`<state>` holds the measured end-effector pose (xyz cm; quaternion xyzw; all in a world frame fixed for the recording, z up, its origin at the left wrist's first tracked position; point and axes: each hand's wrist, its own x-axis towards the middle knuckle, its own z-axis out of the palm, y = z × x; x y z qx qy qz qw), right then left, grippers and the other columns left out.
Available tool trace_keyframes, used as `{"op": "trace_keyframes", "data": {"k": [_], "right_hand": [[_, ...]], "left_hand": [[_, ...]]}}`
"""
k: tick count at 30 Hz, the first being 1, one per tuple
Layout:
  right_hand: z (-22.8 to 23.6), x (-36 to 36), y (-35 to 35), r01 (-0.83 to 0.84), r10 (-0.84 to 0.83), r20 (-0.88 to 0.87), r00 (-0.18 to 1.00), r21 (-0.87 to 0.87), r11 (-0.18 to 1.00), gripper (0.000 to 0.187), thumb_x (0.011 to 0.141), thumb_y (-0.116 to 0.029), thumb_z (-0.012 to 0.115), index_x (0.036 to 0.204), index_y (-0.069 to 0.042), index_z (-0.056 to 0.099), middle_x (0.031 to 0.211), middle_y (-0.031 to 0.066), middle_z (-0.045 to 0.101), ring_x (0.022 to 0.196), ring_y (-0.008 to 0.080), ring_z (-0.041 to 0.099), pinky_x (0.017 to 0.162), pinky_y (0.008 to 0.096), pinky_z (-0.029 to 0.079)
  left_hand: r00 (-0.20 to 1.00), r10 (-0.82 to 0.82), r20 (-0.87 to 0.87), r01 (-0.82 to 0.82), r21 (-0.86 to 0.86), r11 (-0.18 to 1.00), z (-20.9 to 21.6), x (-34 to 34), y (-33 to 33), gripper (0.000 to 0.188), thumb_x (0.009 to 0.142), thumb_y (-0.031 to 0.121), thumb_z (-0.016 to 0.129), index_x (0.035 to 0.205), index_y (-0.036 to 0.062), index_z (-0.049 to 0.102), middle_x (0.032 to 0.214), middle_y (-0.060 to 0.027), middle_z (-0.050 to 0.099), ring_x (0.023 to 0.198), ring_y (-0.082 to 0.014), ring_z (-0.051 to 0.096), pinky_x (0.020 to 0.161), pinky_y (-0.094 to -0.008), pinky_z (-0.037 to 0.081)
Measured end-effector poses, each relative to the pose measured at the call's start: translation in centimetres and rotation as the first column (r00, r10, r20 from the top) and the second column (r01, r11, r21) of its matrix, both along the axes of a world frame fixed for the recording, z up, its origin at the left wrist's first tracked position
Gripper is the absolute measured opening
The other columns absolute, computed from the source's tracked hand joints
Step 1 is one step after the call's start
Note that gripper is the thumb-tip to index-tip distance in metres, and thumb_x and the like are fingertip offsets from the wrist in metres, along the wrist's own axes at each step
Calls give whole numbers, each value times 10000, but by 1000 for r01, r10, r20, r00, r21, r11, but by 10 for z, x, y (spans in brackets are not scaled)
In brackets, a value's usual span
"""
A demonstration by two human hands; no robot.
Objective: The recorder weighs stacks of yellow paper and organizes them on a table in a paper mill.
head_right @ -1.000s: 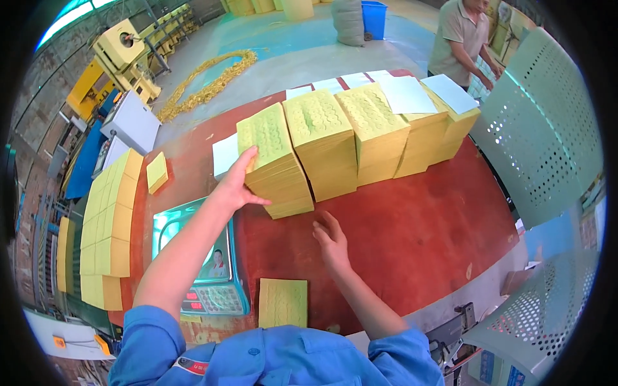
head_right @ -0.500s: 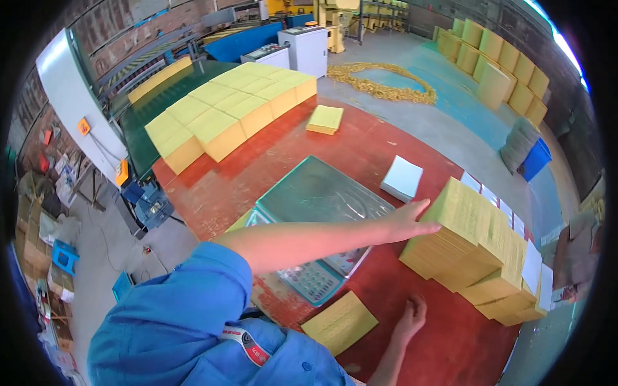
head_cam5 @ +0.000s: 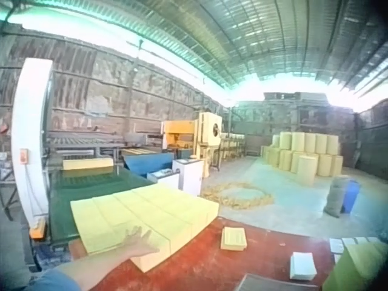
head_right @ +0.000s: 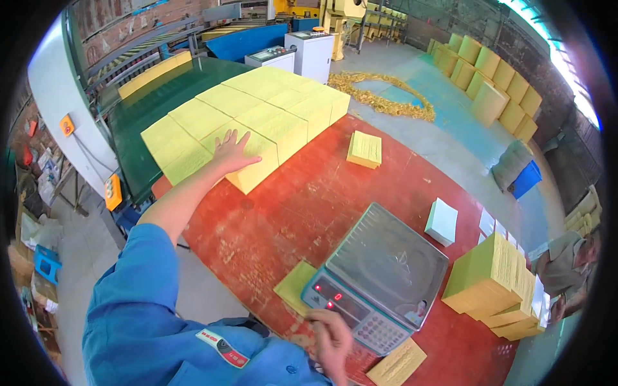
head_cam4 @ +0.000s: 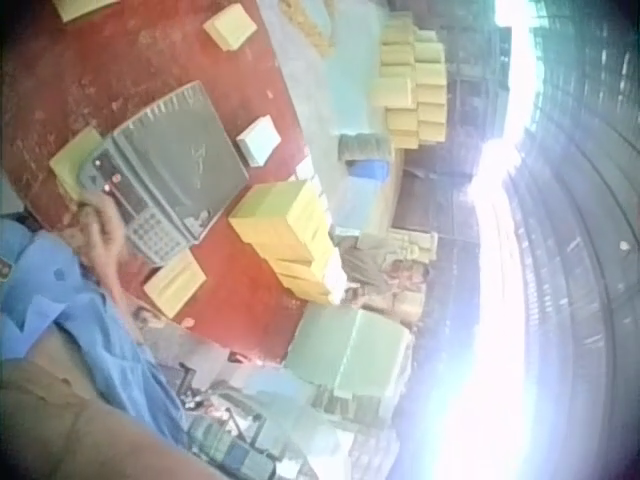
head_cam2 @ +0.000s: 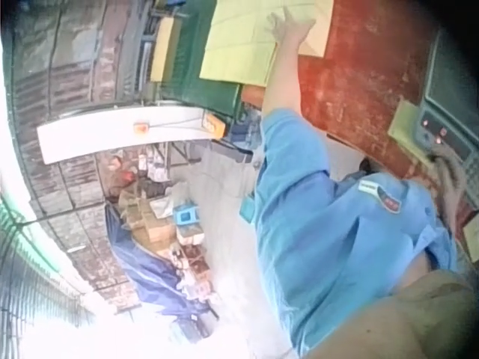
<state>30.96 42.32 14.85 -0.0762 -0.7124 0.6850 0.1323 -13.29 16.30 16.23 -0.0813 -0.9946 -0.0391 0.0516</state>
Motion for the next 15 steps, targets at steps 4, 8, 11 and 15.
{"op": "trace_keyframes", "data": {"k": [4,8,11,15], "right_hand": [[-21,-35,-81,-122,180,136,974,-351,928,208,942,29,513,1075,31,673,1055,93,688,1000,164,644,897,290,503],[-39,-46,-114,-223,401,317,860,-473,852,230,993,-35,512,1173,18,644,1101,95,680,1047,160,636,955,292,492],[-57,-47,-130,-188,495,311,811,-663,725,255,1016,-80,505,1222,16,621,1138,96,672,1080,161,628,986,307,485],[-98,-52,-145,-234,615,314,723,-727,646,308,1019,-145,539,1280,8,598,1206,111,655,1133,194,617,995,324,480]], "left_hand": [[981,-160,108,167,-59,984,-18,-33,-14,1000,820,780,505,1564,157,265,1608,-251,176,1511,-374,125,1198,-579,88],[955,-294,42,296,-73,952,-33,-34,-12,1006,838,788,464,1564,126,250,1597,-276,181,1503,-401,130,1196,-578,95],[897,-441,33,442,-114,890,-30,-15,-16,979,866,758,457,1556,94,254,1587,-292,186,1496,-417,139,1195,-572,108],[761,-639,111,643,-2,766,-24,60,-24,960,852,678,578,1550,101,261,1595,-287,136,1470,-470,164,1172,-583,193]]}}
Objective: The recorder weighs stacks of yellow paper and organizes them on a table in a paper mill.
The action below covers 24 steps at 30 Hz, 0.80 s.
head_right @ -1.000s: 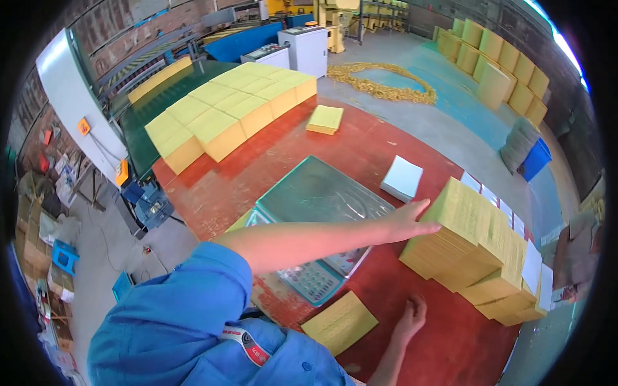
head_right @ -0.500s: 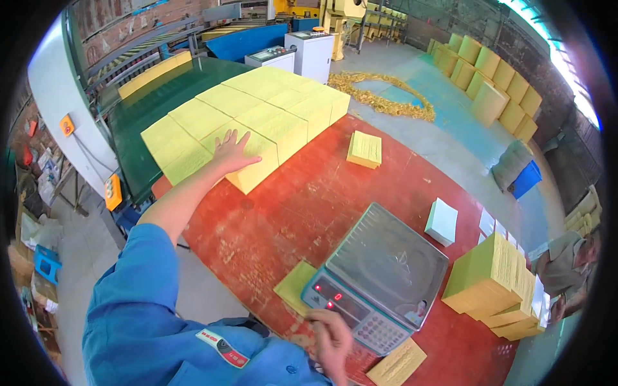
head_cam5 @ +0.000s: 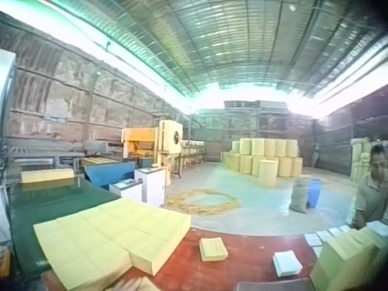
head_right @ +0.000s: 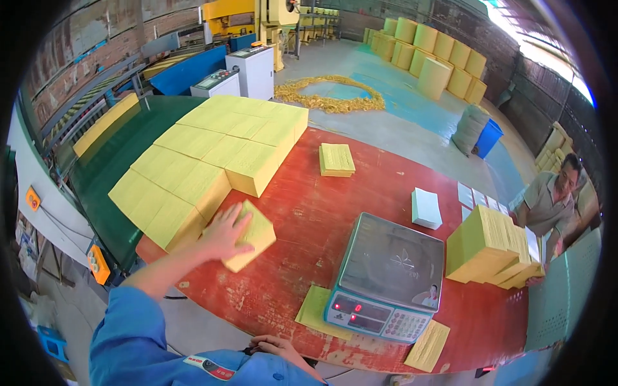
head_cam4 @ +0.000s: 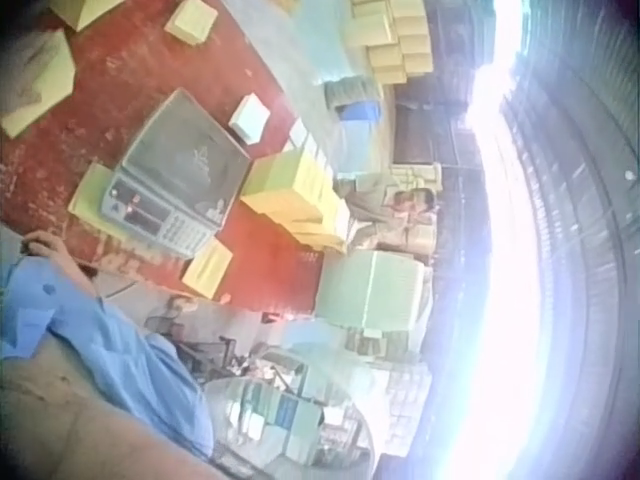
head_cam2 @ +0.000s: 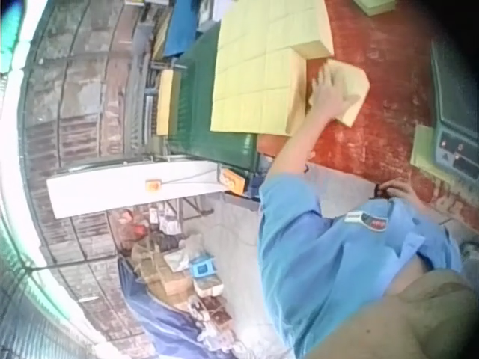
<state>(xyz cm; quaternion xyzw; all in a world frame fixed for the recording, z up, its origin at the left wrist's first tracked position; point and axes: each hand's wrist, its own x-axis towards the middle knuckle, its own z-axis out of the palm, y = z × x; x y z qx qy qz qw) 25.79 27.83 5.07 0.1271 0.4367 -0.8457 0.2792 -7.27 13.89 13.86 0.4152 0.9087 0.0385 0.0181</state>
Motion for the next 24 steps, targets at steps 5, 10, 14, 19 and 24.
{"op": "trace_keyframes", "data": {"k": [5,10,14,19,24], "right_hand": [[-56,3,-16,-98,97,-16,995,-50,994,375,1024,-181,541,1358,-10,539,1358,119,563,1234,224,558,1036,346,451],[-64,6,-29,-171,171,-13,985,-20,985,527,1027,-239,535,1498,-54,390,1534,118,403,1336,243,468,1117,354,368],[-42,15,-26,-119,124,43,991,-105,987,690,984,-285,597,1565,-118,264,1577,92,332,1440,235,314,1186,394,246],[16,34,9,-18,97,-535,839,150,989,756,949,-287,643,1576,-156,242,1588,124,302,1468,278,274,1193,451,223],[95,38,80,618,247,-865,436,487,617,769,880,-283,714,1536,-137,340,1575,213,277,1454,406,269,1170,489,264]], "left_hand": [[996,-85,0,84,107,991,9,124,-31,977,797,585,690,1504,19,325,1542,-344,201,1407,-488,269,1110,-587,285],[976,194,99,-211,206,956,11,220,-51,986,759,529,736,1471,-29,346,1524,-359,220,1350,-527,312,1089,-580,312],[912,404,64,-401,338,852,-13,267,-60,966,729,471,762,1453,-34,369,1503,-339,276,1367,-489,318,1113,-564,301],[705,35,708,-697,684,215,-11,293,-56,700,912,430,591,1434,2,407,1422,-213,462,1284,-324,488,1067,-464,412],[472,-585,659,-858,495,-135,19,288,40,502,1049,386,347,1394,44,471,1288,-132,593,1137,-244,614,970,-422,512]]}}
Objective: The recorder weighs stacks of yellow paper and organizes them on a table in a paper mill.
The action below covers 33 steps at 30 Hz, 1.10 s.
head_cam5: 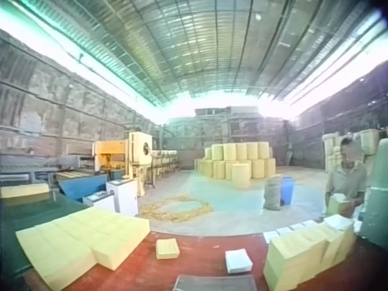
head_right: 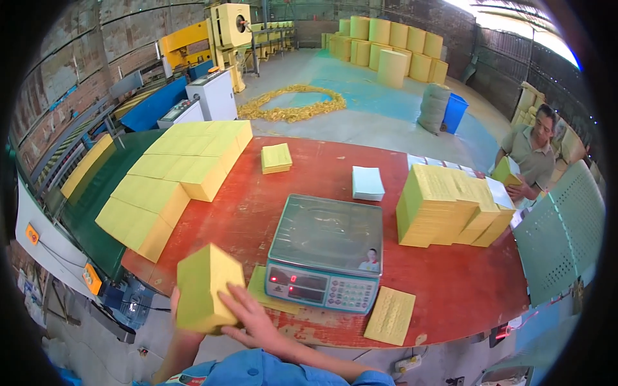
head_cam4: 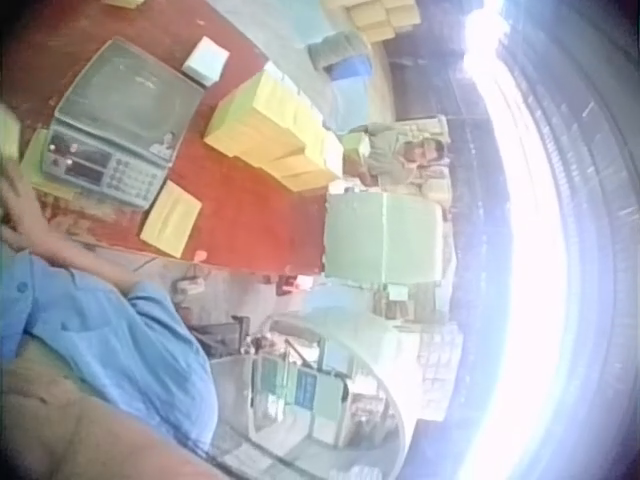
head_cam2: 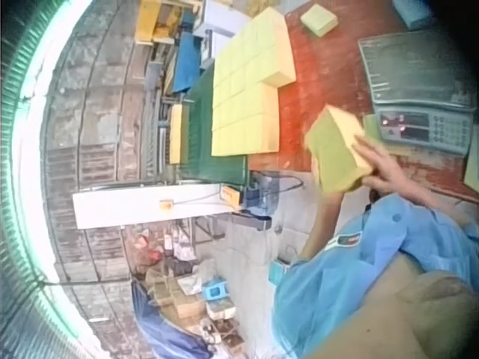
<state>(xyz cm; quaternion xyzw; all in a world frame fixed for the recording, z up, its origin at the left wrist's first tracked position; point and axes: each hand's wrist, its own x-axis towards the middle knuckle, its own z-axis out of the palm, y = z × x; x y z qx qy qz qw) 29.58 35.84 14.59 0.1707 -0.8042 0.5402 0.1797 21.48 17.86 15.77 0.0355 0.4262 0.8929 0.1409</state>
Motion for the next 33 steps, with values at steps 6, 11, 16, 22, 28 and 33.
{"op": "trace_keyframes", "data": {"k": [6,11,16,22,28,33], "right_hand": [[65,-3,123,538,-494,-217,842,268,799,741,812,-263,755,1468,-108,449,1511,239,381,1366,485,350,1131,526,330],[84,-21,218,642,-618,-193,762,353,681,714,805,-234,753,1452,-128,469,1460,227,453,1324,464,419,1112,498,365],[87,-31,243,601,-626,-112,772,452,659,684,808,-205,749,1431,-109,484,1397,222,512,1264,413,484,1081,458,399],[88,-45,187,506,-527,-215,822,701,503,638,757,-174,745,1358,-86,550,1416,200,497,1303,449,443,1047,504,422],[114,-45,133,478,-654,-177,735,820,316,675,755,-169,731,1393,-110,517,1480,187,439,1395,447,343,1128,566,283],[121,-53,69,693,-697,-310,647,620,368,653,749,-115,712,1364,-17,513,1453,200,464,1403,456,343,1131,571,284]], "left_hand": [[834,-551,18,489,440,753,24,-45,180,745,982,629,258,1453,78,432,1426,-171,506,1269,-367,537,1050,-535,452],[747,-663,39,573,468,673,35,-49,289,773,978,673,181,1498,142,391,1486,-155,453,1344,-362,466,1109,-546,380],[772,-621,135,470,535,702,-13,-48,310,849,941,754,116,1491,173,399,1477,-142,462,1365,-345,443,1103,-526,389],[530,-842,105,616,635,467,-39,-41,182,700,1016,620,257,1434,95,458,1367,-148,558,1219,-317,561,1000,-482,469],[790,-575,-213,150,-842,519,-4,-234,46,498,966,452,572,1228,36,648,1148,-126,690,1047,-247,652,907,-387,512],[717,-483,-503,-619,-778,-109,3,-417,39,867,865,663,568,1443,28,447,1451,-275,459,1398,-406,381,1139,-493,320]]}}
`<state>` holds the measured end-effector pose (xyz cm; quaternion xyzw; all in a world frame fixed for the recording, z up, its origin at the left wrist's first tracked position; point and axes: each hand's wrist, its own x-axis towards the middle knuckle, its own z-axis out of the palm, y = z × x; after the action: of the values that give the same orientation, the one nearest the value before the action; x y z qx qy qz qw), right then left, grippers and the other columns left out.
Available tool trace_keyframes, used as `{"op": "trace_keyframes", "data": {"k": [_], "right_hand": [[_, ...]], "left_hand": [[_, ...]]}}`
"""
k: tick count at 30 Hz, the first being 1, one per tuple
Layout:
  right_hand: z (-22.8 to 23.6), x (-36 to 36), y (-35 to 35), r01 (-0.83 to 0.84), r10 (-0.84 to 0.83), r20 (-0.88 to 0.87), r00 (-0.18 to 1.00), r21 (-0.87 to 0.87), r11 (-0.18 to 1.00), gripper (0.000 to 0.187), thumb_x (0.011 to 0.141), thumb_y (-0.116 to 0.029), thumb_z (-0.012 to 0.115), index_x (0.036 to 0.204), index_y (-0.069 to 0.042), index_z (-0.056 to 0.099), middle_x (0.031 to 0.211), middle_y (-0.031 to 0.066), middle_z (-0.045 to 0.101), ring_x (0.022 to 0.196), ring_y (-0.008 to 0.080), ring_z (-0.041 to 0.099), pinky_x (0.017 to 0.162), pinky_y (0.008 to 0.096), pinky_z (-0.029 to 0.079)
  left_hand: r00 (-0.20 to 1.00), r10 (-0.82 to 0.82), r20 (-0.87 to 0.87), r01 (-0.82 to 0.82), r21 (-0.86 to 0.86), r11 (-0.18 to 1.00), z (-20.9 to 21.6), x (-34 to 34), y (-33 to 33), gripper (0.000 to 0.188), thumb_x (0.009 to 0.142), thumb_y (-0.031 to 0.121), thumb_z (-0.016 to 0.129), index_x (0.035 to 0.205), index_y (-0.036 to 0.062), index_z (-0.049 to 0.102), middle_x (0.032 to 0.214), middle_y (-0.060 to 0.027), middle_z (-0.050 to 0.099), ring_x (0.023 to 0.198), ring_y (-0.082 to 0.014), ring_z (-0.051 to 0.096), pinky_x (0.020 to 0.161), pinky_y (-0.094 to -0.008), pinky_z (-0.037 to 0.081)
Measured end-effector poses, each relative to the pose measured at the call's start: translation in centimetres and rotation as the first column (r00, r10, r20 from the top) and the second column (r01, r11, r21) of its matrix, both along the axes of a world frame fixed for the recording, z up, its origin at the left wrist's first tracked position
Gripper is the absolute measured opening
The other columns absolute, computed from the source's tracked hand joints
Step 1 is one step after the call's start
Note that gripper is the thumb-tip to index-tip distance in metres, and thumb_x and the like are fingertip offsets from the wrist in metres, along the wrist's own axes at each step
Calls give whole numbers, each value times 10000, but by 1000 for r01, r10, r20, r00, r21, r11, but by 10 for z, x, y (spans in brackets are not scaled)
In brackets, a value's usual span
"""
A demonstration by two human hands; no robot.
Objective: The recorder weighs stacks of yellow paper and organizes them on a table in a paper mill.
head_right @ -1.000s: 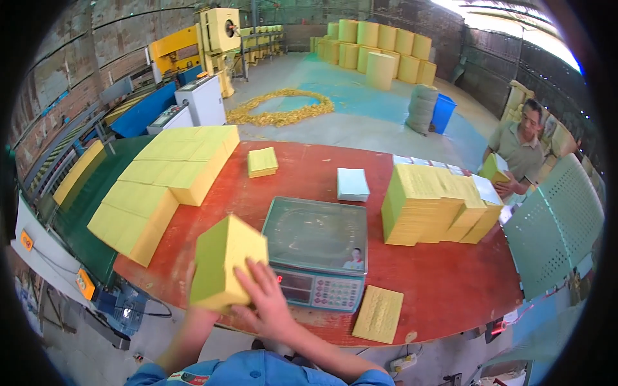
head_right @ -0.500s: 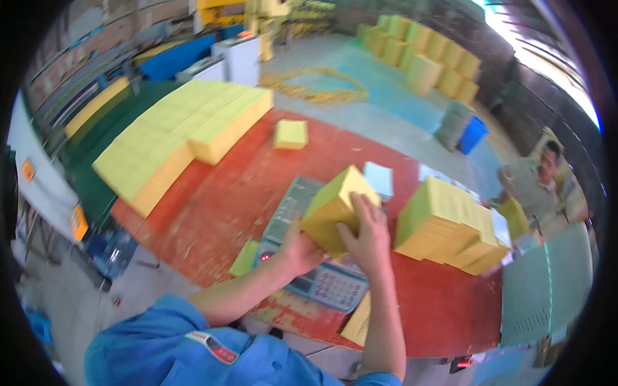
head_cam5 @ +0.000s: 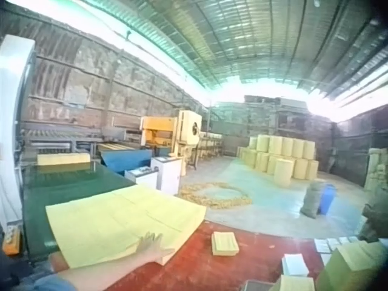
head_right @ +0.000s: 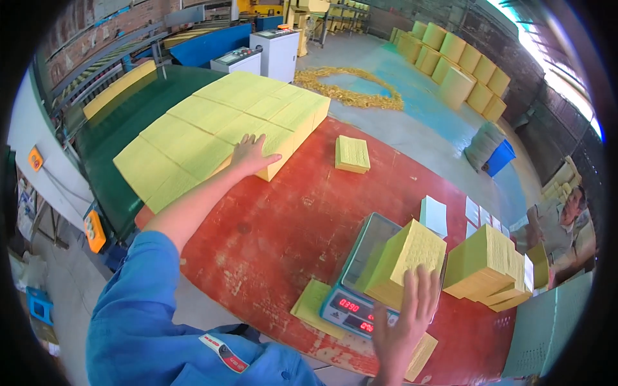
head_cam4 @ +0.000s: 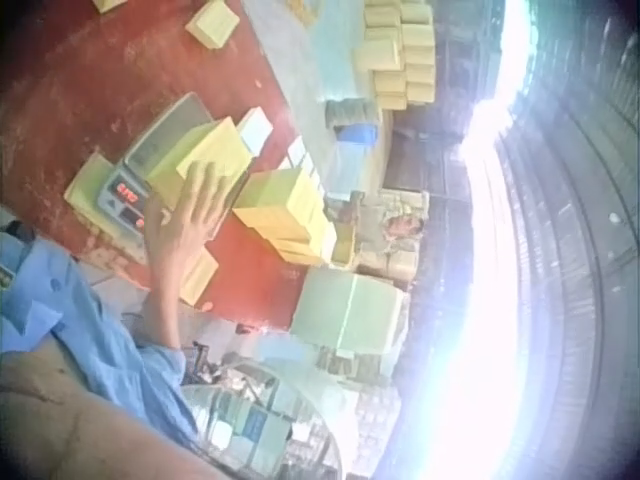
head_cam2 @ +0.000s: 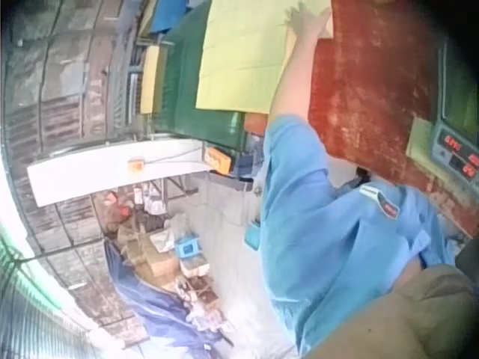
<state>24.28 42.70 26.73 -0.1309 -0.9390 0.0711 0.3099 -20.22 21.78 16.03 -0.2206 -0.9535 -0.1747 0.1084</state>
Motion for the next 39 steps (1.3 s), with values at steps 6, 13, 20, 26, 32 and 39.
{"op": "trace_keyframes", "data": {"k": [6,13,20,26,32,39], "right_hand": [[-34,-15,-77,-26,42,54,998,-273,962,657,704,14,673,1343,12,520,1418,213,498,1395,429,377,1145,529,303],[-52,-29,-104,6,30,70,997,-456,890,653,697,11,704,1328,13,538,1396,203,525,1380,420,403,1131,486,348],[-73,-101,-106,-286,306,-28,952,-444,849,619,787,-117,749,1357,-17,528,1397,193,522,1333,394,449,1097,471,379],[-125,-137,-119,-363,629,123,767,-726,584,568,905,-270,659,1400,-47,491,1307,239,585,1197,381,577,1006,423,467],[-154,-95,-144,-294,717,210,665,-808,510,508,945,-288,579,1367,-17,495,1139,260,651,1034,388,657,887,432,519],[-156,-65,-149,-410,711,140,689,-733,543,441,940,-279,585,1265,14,538,1039,273,669,947,424,668,814,467,531]], "left_hand": [[984,78,160,-43,-211,976,-19,-72,21,1090,796,785,530,1535,25,276,1576,-285,241,1506,-386,133,1195,-570,115],[972,-227,58,233,-344,910,-37,-63,9,1035,795,727,580,1495,7,328,1532,-282,303,1468,-408,205,1175,-576,147],[497,-859,121,844,-295,447,-22,90,-60,1008,789,645,654,1527,58,302,1572,-266,234,1483,-407,182,1172,-627,147],[348,-919,184,937,-110,332,8,210,-160,883,775,436,751,1514,137,370,1569,-210,275,1466,-418,218,1145,-651,199],[766,-36,642,-494,623,607,-57,358,-222,907,833,483,723,1553,171,269,1572,-190,273,1454,-353,272,1128,-617,251],[606,-677,417,-692,697,-190,-109,418,-161,846,921,671,505,1552,175,239,1559,-185,324,1405,-353,365,1122,-527,316]]}}
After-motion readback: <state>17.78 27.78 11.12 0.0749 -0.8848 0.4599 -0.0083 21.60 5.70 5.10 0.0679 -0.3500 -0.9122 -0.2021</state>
